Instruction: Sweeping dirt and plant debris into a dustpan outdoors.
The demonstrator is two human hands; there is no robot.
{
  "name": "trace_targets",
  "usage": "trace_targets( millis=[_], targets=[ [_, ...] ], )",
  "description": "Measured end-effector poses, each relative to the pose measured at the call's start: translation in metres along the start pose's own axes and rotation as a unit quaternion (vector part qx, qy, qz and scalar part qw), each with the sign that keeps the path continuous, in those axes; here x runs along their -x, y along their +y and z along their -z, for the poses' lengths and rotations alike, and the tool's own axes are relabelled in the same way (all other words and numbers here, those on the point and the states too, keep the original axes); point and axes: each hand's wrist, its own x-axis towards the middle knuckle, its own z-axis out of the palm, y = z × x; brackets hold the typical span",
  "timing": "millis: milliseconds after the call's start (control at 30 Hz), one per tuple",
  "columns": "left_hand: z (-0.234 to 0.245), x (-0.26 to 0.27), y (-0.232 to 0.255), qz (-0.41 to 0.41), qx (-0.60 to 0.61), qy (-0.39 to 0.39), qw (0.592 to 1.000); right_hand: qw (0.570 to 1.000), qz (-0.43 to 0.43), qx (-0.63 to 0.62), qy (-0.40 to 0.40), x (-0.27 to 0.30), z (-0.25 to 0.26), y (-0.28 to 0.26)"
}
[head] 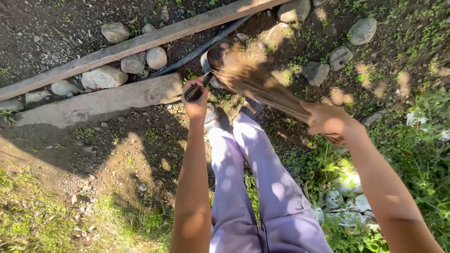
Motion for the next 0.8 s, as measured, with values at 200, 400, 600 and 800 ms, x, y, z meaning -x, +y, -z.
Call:
trace_targets(
  millis=[200, 400, 600, 800],
  targets=[
    [0.012, 0.023, 0.031, -0.037, -0.016, -0.022, 0.999, 0.97, -0.035, -0.207, 0.12, -0.08, -0.024, -0.003],
    [0.028, 0.032, 0.041, 0.038, -0.052, -0.004, 0.998, 0.994, 0.057, -0.051, 0.074, -0.135, -0.06, -0.032],
    [0.038, 0.091, 0.036, -0.114, 0.041, -0.018, 0.992, 0.974, 0.013, -0.202, 0.101, -0.036, -0.066, 0.047],
    [0.087, 0.188, 0.076, -0.034, -0.012, 0.145, 0.989, 0.881, -0.05, -0.46, 0.104, -0.021, -0.093, 0.053]
  ],
)
